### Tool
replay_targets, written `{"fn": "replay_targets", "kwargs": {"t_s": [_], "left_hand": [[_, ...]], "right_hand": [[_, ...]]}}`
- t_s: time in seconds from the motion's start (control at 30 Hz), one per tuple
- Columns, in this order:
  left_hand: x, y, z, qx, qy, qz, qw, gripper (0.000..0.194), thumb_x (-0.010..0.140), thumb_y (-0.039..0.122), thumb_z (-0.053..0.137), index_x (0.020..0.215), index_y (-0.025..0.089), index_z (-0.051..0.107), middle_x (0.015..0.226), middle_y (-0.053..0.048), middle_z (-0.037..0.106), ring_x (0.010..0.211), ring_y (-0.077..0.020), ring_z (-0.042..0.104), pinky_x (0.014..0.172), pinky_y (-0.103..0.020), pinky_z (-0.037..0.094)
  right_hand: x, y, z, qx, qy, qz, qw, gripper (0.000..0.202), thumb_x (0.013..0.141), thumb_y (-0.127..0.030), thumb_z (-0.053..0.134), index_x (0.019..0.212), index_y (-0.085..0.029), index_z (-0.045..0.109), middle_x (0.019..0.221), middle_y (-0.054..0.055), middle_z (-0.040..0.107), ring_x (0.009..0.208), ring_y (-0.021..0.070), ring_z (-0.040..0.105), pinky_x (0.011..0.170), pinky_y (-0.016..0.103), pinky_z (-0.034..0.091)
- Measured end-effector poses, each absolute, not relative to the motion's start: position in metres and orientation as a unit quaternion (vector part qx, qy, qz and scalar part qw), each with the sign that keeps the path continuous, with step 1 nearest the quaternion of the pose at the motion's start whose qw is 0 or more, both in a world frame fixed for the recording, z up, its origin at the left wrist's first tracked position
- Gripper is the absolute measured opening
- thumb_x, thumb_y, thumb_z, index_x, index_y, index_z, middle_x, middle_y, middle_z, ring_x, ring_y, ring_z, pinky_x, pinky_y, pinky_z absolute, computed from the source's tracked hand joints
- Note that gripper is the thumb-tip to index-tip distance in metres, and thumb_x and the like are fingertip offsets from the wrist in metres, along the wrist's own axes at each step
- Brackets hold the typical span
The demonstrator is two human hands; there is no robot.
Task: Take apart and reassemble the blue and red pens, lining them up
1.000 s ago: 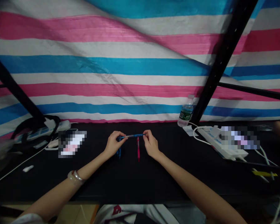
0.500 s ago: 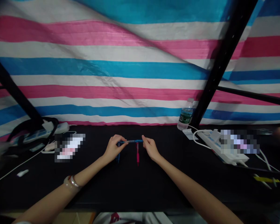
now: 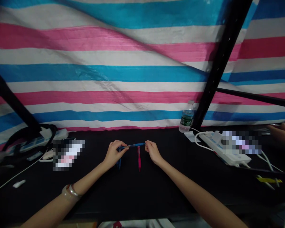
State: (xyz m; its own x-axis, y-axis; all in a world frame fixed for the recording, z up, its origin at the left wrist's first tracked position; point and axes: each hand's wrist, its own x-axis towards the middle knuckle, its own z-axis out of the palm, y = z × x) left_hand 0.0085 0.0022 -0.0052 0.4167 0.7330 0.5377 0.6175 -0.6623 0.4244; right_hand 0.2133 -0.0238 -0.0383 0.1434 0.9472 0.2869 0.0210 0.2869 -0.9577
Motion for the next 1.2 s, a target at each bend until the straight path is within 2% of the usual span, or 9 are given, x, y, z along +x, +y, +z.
{"fn": "replay_targets", "kwargs": {"t_s": [0.23,0.33,0.43,0.5,0.77,0.9,1.0,1.1,1.2], "left_hand": [[0.008,0.003,-0.004,0.838,0.412,0.347,0.086,0.008,0.075,0.028,0.063,0.076,0.020,0.061,0.080,0.000,0.065,0.081,-0.0192,0.056,0.074,-0.032,0.032],[0.008,0.003,-0.005,0.837,0.414,0.345,0.098,0.008,0.074,0.028,0.063,0.075,0.021,0.061,0.079,0.000,0.065,0.080,-0.0189,0.056,0.074,-0.032,0.032],[0.008,0.005,-0.006,0.836,0.414,0.345,0.105,0.007,0.074,0.028,0.063,0.075,0.021,0.061,0.078,0.000,0.065,0.077,-0.0184,0.056,0.074,-0.032,0.033],[0.007,0.006,-0.007,0.835,0.416,0.344,0.103,0.008,0.074,0.028,0.063,0.075,0.021,0.061,0.079,0.000,0.065,0.078,-0.0185,0.056,0.074,-0.033,0.033],[0.008,0.003,-0.004,0.838,0.417,0.346,0.065,0.007,0.075,0.028,0.062,0.074,0.020,0.062,0.077,-0.001,0.064,0.079,-0.0185,0.055,0.076,-0.033,0.033],[0.008,0.005,-0.002,0.838,0.403,0.354,0.103,0.011,0.073,0.030,0.064,0.073,0.020,0.063,0.076,-0.002,0.065,0.075,-0.0185,0.057,0.074,-0.033,0.036],[0.008,0.008,-0.001,0.827,0.392,0.375,0.147,0.012,0.071,0.030,0.065,0.071,0.019,0.063,0.073,-0.002,0.065,0.070,-0.0175,0.058,0.068,-0.029,0.039],[0.007,0.010,0.000,0.823,0.380,0.385,0.174,0.011,0.070,0.029,0.066,0.069,0.018,0.063,0.070,-0.002,0.065,0.067,-0.0162,0.058,0.063,-0.026,0.040],[0.008,0.010,0.002,0.821,0.380,0.386,0.181,0.010,0.068,0.027,0.068,0.069,0.018,0.064,0.071,-0.002,0.065,0.068,-0.0164,0.058,0.064,-0.027,0.041]], "right_hand": [[0.216,-0.022,-0.046,-0.535,-0.537,0.335,0.559,0.058,0.083,-0.058,0.037,0.038,-0.021,0.035,0.033,-0.002,0.037,0.036,0.0094,0.033,0.046,0.025,0.031],[0.217,-0.020,-0.047,-0.535,-0.533,0.321,0.572,0.053,0.082,-0.060,0.038,0.048,-0.020,0.042,0.042,-0.001,0.045,0.041,0.0107,0.039,0.046,0.025,0.032],[0.217,-0.019,-0.046,-0.519,-0.549,0.313,0.575,0.041,0.079,-0.057,0.046,0.060,-0.020,0.046,0.052,-0.003,0.050,0.046,0.0107,0.041,0.048,0.023,0.033],[0.216,-0.019,-0.046,-0.520,-0.569,0.306,0.559,0.041,0.079,-0.056,0.047,0.059,-0.021,0.044,0.051,-0.004,0.048,0.047,0.0106,0.042,0.049,0.023,0.033],[0.214,-0.024,-0.045,-0.545,-0.571,0.336,0.514,0.063,0.082,-0.062,0.037,0.034,-0.020,0.035,0.030,-0.003,0.033,0.033,0.0085,0.033,0.046,0.024,0.032],[0.213,-0.026,-0.038,-0.517,-0.574,0.334,0.540,0.051,0.081,-0.058,0.042,0.048,-0.019,0.044,0.042,-0.003,0.042,0.042,0.0096,0.039,0.048,0.023,0.032],[0.212,-0.026,-0.036,-0.483,-0.585,0.346,0.553,0.041,0.077,-0.057,0.050,0.060,-0.020,0.044,0.049,-0.006,0.040,0.045,0.0092,0.036,0.046,0.022,0.027],[0.212,-0.025,-0.036,-0.470,-0.584,0.369,0.550,0.044,0.076,-0.057,0.050,0.056,-0.020,0.039,0.046,-0.007,0.033,0.043,0.0082,0.029,0.043,0.023,0.022],[0.212,-0.027,-0.035,-0.461,-0.584,0.384,0.547,0.046,0.077,-0.057,0.049,0.052,-0.020,0.036,0.044,-0.007,0.031,0.041,0.0079,0.028,0.043,0.023,0.021]]}}
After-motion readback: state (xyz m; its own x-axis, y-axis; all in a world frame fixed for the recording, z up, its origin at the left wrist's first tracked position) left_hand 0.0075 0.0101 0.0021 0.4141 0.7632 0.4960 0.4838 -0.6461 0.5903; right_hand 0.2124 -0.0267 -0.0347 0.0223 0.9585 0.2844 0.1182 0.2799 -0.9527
